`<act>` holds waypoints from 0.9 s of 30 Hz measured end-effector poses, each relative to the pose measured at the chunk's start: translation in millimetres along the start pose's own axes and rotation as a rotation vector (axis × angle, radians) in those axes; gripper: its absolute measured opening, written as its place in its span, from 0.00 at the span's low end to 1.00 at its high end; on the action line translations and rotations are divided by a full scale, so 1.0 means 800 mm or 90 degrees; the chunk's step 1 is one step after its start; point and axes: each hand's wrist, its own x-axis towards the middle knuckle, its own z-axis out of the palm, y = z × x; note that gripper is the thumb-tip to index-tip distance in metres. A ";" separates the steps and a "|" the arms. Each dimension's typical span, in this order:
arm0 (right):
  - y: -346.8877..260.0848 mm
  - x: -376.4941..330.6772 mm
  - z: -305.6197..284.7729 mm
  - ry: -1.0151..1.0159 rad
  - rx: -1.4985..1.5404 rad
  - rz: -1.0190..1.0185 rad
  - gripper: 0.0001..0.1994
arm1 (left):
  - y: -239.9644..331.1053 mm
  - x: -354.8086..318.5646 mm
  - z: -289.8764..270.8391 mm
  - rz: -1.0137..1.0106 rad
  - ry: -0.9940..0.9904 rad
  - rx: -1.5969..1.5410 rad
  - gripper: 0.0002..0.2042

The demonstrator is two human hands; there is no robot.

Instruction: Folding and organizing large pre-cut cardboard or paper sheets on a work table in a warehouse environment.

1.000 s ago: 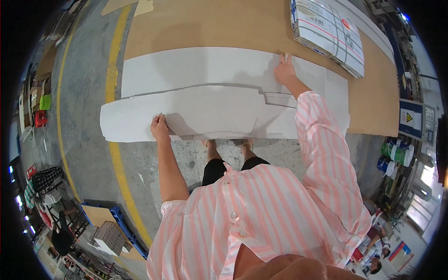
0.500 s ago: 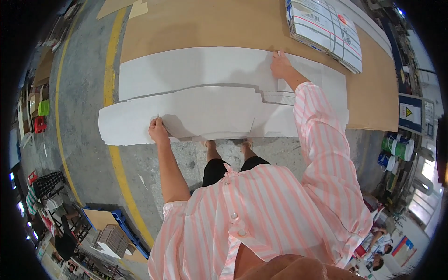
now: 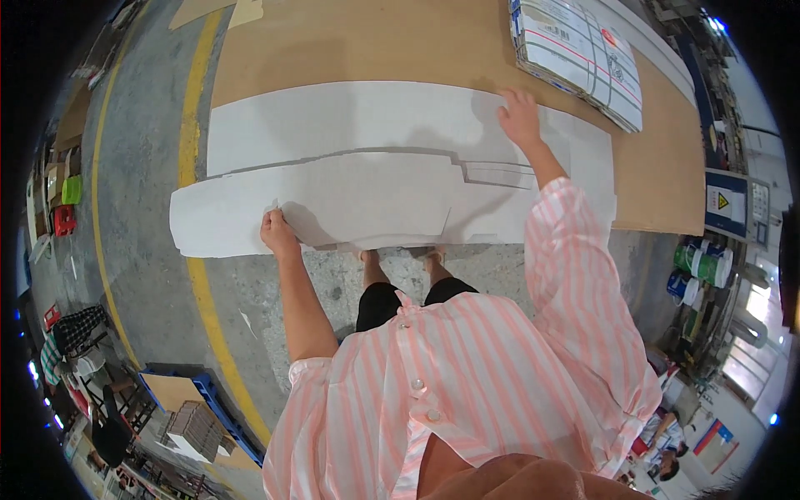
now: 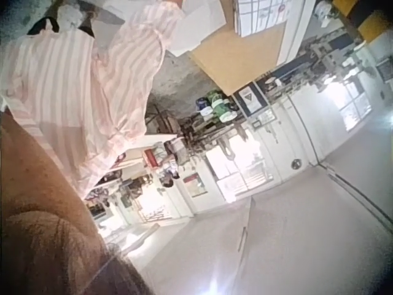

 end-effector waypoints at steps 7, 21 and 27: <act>0.084 -0.211 -0.018 0.001 -0.063 0.315 0.18 | -0.009 0.006 0.002 0.023 0.001 0.079 0.08; 0.061 -0.268 -0.004 -0.044 -0.067 0.420 0.19 | -0.006 0.011 0.005 0.008 0.003 0.056 0.08; 0.076 -0.262 0.002 -0.187 -0.074 0.383 0.19 | -0.011 0.020 -0.017 0.085 0.045 0.437 0.15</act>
